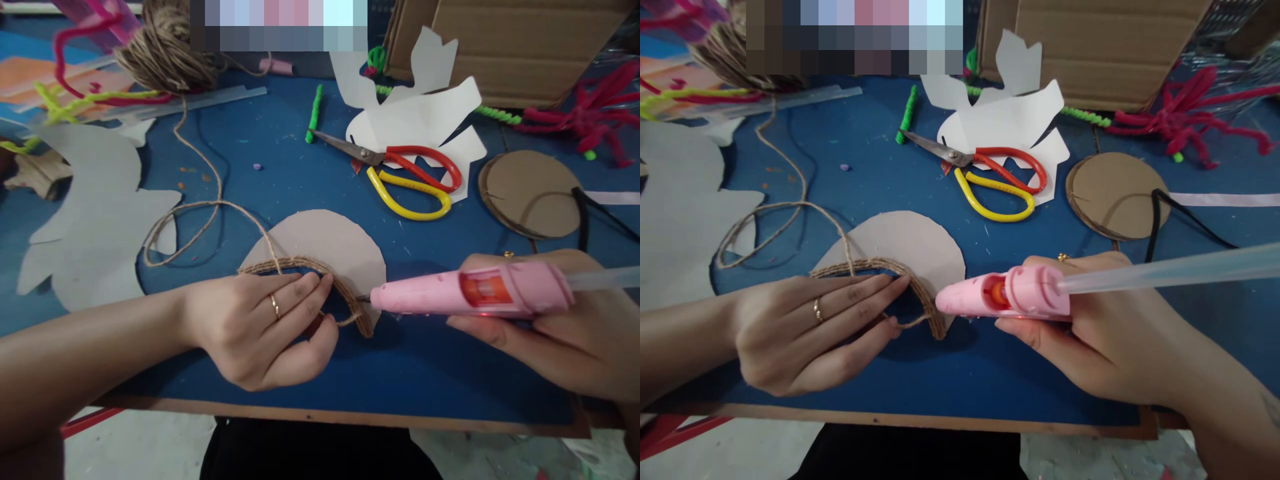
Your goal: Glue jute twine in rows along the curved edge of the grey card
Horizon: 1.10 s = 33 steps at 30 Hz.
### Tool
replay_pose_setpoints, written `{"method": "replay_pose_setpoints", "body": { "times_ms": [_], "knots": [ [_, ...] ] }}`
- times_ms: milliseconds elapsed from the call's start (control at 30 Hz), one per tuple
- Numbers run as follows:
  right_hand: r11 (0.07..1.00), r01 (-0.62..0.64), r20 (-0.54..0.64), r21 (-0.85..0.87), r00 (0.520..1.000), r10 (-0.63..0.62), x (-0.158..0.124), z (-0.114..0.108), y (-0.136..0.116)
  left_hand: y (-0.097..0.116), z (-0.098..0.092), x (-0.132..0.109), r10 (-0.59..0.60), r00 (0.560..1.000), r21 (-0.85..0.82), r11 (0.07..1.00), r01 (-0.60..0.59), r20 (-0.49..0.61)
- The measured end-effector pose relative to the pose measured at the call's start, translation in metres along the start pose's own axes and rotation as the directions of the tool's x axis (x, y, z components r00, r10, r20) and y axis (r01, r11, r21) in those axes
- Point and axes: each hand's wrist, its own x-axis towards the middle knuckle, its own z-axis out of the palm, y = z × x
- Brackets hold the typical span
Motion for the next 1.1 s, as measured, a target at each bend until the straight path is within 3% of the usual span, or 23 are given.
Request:
{"method": "replay_pose_setpoints", "body": {
  "times_ms": [333,667,900,1100],
  "knots": [
    [0.995,0.033,-0.086,-0.095,0.995,-0.041,0.0031,0.0054,-0.0015,0.0013,-0.0003,-0.002,0.007,1.0,-0.005,1.0,-0.008,-0.015],
    [0.999,-0.008,-0.02,-0.042,1.0,0.007,-0.0016,0.0006,0.0013,-0.0012,0.0005,0.0007,0.01,0.999,-0.038,0.999,-0.011,-0.033],
    [0.997,0.053,-0.124,-0.061,0.99,-0.061,-0.004,0.0,0.0056,-0.0023,-0.0008,-0.0024,-0.068,0.998,-0.084,0.994,0.068,-0.003],
    [0.996,0.055,-0.127,-0.068,0.99,-0.064,-0.0048,0.0,0.0075,-0.0079,0.0031,0.0001,-0.096,0.995,-0.115,0.989,0.095,-0.003]
  ]
}}
